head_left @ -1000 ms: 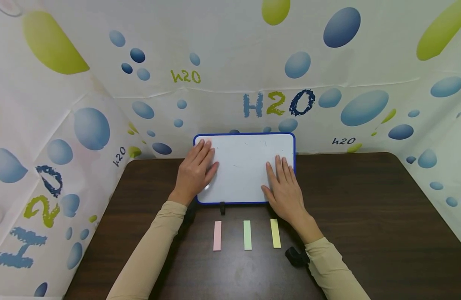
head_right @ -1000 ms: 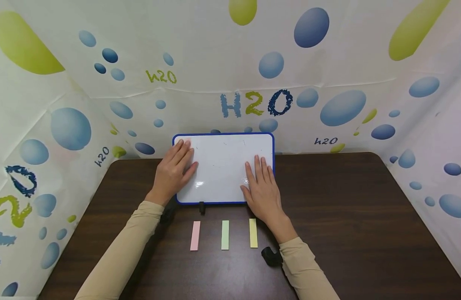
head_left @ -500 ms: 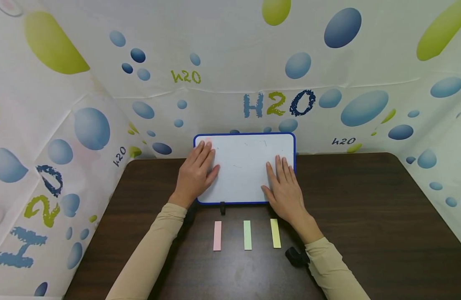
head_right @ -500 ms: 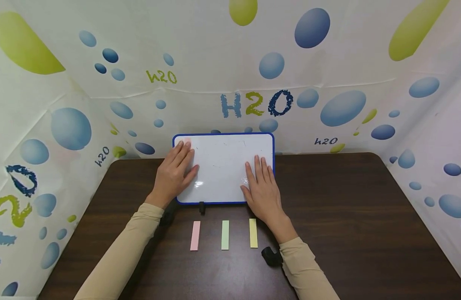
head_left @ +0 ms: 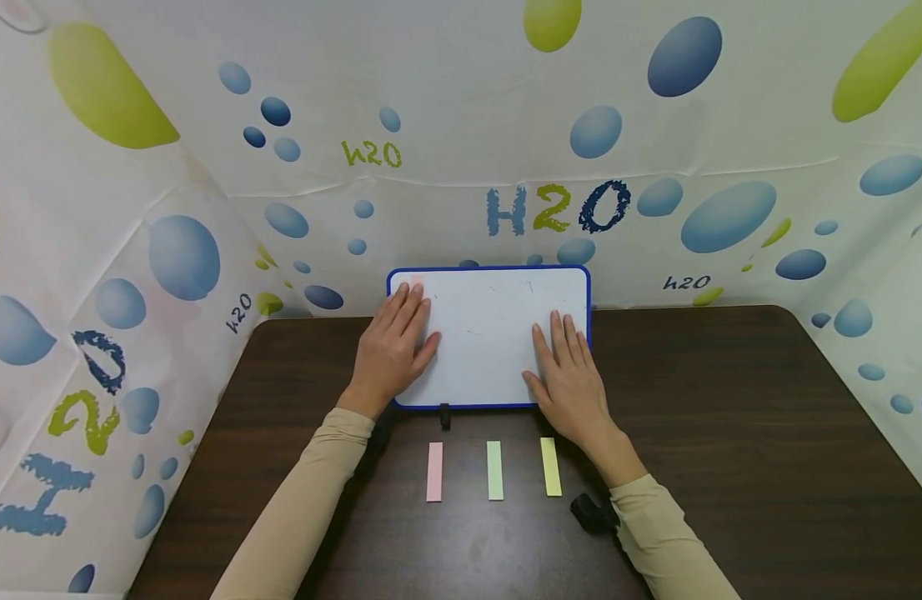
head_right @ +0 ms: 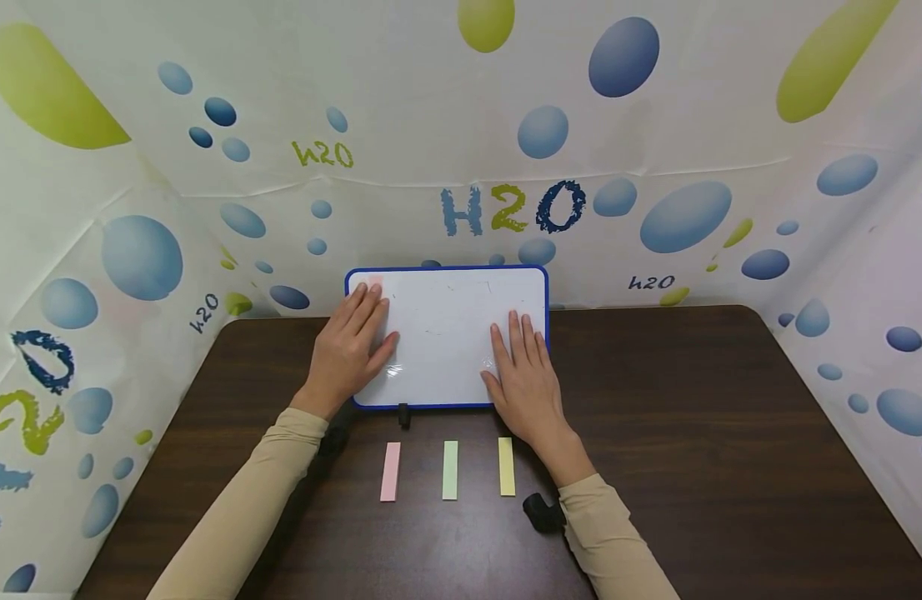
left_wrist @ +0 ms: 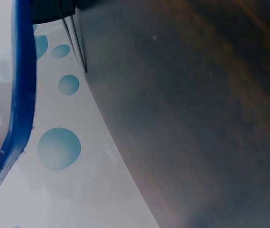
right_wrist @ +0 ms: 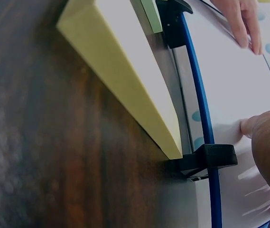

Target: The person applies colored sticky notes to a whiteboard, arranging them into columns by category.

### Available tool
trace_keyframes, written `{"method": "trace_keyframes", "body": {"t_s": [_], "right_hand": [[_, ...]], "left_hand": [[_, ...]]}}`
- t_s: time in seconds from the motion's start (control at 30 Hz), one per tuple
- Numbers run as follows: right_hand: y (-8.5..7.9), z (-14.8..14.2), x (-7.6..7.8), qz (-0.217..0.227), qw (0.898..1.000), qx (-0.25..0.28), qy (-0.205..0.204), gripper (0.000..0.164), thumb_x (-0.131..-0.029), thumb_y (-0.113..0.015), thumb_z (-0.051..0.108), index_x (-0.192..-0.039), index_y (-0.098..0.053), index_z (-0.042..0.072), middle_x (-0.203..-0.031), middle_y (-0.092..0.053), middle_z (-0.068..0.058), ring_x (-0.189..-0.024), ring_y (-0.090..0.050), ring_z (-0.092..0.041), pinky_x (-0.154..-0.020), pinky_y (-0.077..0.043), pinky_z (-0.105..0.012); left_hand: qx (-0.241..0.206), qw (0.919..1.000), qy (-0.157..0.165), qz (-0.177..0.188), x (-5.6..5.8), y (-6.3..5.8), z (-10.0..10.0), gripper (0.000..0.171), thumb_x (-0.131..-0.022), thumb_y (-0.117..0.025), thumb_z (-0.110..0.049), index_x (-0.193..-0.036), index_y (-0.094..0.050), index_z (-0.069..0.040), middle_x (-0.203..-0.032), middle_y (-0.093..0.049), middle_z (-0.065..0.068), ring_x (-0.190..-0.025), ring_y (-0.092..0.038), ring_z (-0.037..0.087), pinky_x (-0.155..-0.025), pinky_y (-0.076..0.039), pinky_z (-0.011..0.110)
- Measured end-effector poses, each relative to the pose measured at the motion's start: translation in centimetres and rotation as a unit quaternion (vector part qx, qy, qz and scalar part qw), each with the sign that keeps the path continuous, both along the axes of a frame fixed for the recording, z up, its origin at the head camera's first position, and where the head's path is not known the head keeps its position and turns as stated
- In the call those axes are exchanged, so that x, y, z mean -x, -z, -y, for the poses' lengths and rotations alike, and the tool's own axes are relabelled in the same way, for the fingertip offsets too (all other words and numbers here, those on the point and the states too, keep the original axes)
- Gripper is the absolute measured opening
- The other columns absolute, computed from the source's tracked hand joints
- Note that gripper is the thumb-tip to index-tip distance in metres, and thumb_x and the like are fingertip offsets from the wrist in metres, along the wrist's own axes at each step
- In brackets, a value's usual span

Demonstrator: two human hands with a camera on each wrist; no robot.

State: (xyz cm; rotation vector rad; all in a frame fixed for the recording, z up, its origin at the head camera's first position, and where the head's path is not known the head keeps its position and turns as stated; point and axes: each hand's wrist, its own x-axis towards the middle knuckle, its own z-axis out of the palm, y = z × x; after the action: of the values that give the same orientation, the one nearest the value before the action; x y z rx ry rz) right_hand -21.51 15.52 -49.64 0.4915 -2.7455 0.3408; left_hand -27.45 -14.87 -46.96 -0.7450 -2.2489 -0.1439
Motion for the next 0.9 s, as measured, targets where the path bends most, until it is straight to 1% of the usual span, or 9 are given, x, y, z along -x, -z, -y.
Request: {"method": "trace_keyframes", "body": {"t_s": [0.4,0.6,0.8,0.9], "right_hand": [[0.00,0.06,-0.12,0.004,1.000,0.003,0.003,0.070,-0.103,-0.054,0.038,-0.162,-0.027,0.009,-0.172,-0.008,-0.019,-0.160,-0.006,-0.037,-0.131,-0.012,-0.053],[-0.16,0.01,-0.23,-0.006,1.000,0.010,-0.005,0.069,-0.102,-0.057,0.037,-0.160,-0.032,0.009,-0.171,-0.012,-0.021,-0.159,-0.009,-0.039,-0.130,-0.015,-0.054],[-0.68,0.06,-0.53,-0.012,1.000,0.022,-0.013,0.068,-0.101,-0.058,0.036,-0.159,-0.035,0.009,-0.170,-0.016,-0.021,-0.159,-0.012,-0.040,-0.129,-0.017,-0.056],[-0.91,0.20,-0.78,-0.013,1.000,0.023,-0.017,0.068,-0.102,-0.057,0.037,-0.160,-0.034,0.009,-0.170,-0.016,-0.021,-0.158,-0.014,-0.040,-0.129,-0.019,-0.055]], "left_hand": [[-0.004,1.0000,0.003,0.007,-0.09,-0.12,0.03,0.054,-0.096,-0.067,-0.034,-0.140,-0.061,-0.002,-0.150,-0.055,0.016,-0.144,-0.048,0.034,-0.121,-0.038,0.046],[-0.008,0.9999,0.005,0.009,-0.09,-0.18,0.04,0.052,-0.097,-0.066,-0.032,-0.140,-0.061,-0.003,-0.152,-0.053,0.015,-0.145,-0.048,0.033,-0.122,-0.038,0.045],[-0.009,0.9999,0.001,0.014,-0.44,-0.11,0.01,0.050,-0.098,-0.062,-0.029,-0.143,-0.059,-0.006,-0.154,-0.051,0.014,-0.146,-0.047,0.032,-0.123,-0.036,0.045],[-0.011,0.9999,0.007,0.008,-0.67,-0.03,-0.12,0.050,-0.098,-0.062,-0.030,-0.142,-0.060,-0.006,-0.153,-0.052,0.014,-0.146,-0.047,0.032,-0.122,-0.037,0.045]]}}
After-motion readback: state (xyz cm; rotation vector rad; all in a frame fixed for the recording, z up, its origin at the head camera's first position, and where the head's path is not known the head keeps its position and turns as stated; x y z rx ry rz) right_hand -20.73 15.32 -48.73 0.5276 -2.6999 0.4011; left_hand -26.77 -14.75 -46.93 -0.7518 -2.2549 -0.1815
